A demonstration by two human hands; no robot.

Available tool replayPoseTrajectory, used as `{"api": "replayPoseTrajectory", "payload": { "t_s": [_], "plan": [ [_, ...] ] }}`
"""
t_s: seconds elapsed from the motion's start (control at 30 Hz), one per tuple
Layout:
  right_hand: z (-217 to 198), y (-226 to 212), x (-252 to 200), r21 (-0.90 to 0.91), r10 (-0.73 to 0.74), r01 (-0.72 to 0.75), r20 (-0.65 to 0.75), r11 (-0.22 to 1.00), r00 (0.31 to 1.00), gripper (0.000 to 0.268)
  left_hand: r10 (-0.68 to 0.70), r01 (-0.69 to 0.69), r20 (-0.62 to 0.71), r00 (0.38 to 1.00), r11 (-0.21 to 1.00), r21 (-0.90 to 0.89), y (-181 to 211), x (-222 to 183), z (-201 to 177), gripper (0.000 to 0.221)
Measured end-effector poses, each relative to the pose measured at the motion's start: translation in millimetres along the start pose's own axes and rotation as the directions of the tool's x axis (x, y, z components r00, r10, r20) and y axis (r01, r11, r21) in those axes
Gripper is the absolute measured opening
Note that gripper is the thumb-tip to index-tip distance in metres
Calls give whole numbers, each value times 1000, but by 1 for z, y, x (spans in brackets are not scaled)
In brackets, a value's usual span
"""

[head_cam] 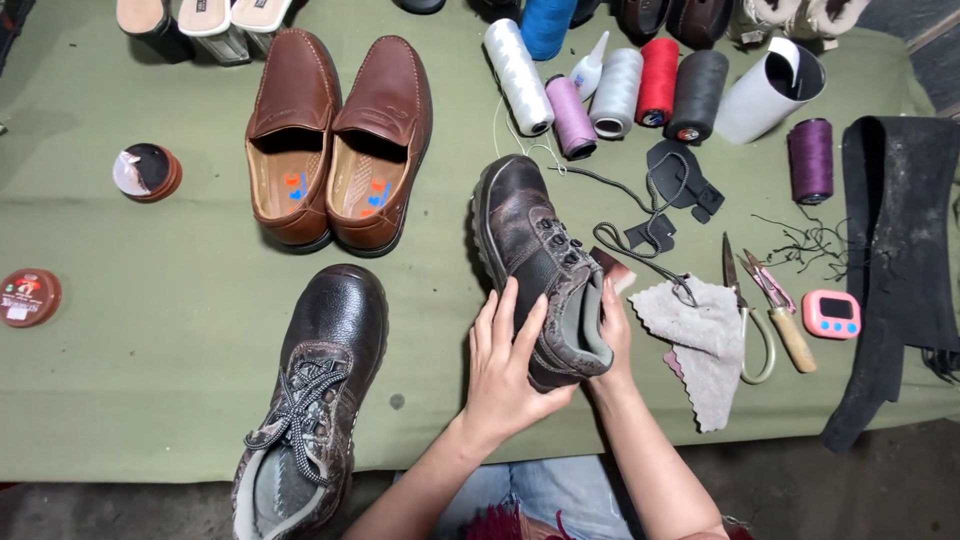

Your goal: Applying polish to a leather boot with an applicator and then lacing the boot at a repair station.

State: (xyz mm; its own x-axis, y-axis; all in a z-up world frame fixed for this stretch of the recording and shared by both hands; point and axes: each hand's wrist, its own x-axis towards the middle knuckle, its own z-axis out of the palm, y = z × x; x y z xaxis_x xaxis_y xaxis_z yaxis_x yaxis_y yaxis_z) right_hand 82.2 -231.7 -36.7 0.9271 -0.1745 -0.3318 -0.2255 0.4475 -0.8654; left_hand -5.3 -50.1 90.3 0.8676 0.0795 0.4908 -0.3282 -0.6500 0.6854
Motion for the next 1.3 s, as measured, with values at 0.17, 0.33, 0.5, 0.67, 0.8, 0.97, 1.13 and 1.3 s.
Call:
{"api": "replayPoseTrajectory", "payload": {
  "t_s": [0.17, 0.33, 0.5, 0.67, 0.8, 0.97, 1.13, 1.3],
  "plan": [
    [50, -57, -22, -108, -169, 184, 135, 977, 976, 29, 27, -28, 18, 999, 999, 45, 0, -2, -2, 105],
    [25, -77, -7, -55, -403, 418, 178, 907, 898, 31, 78, -77, -3, 997, 994, 77, -5, -10, 12, 101],
    [36, -149, -24, -360, -520, 614, 330, 702, 788, 71, 150, -147, -22, 988, 984, 97, -14, -20, 29, 99],
    [60, -177, -38, -491, -455, 802, 660, 341, 598, 62, 229, -233, 40, 972, 964, 130, -12, -17, 24, 99],
    [74, -167, -48, -471, -288, 869, 820, 149, 494, 56, 236, -237, 25, 971, 962, 136, -16, -22, 27, 84],
    [58, -165, -27, -503, -349, 863, 817, -41, 460, 52, 245, -247, 29, 969, 958, 146, -13, -21, 26, 92],
    [69, -159, -34, -435, -295, 900, 859, 7, 418, 49, 268, -271, 42, 962, 946, 180, -14, -22, 31, 85],
    [58, -173, -25, -570, -409, 821, 750, -3, 520, 51, 279, -288, 70, 958, 938, 193, -14, -22, 33, 98]
  ]
}}
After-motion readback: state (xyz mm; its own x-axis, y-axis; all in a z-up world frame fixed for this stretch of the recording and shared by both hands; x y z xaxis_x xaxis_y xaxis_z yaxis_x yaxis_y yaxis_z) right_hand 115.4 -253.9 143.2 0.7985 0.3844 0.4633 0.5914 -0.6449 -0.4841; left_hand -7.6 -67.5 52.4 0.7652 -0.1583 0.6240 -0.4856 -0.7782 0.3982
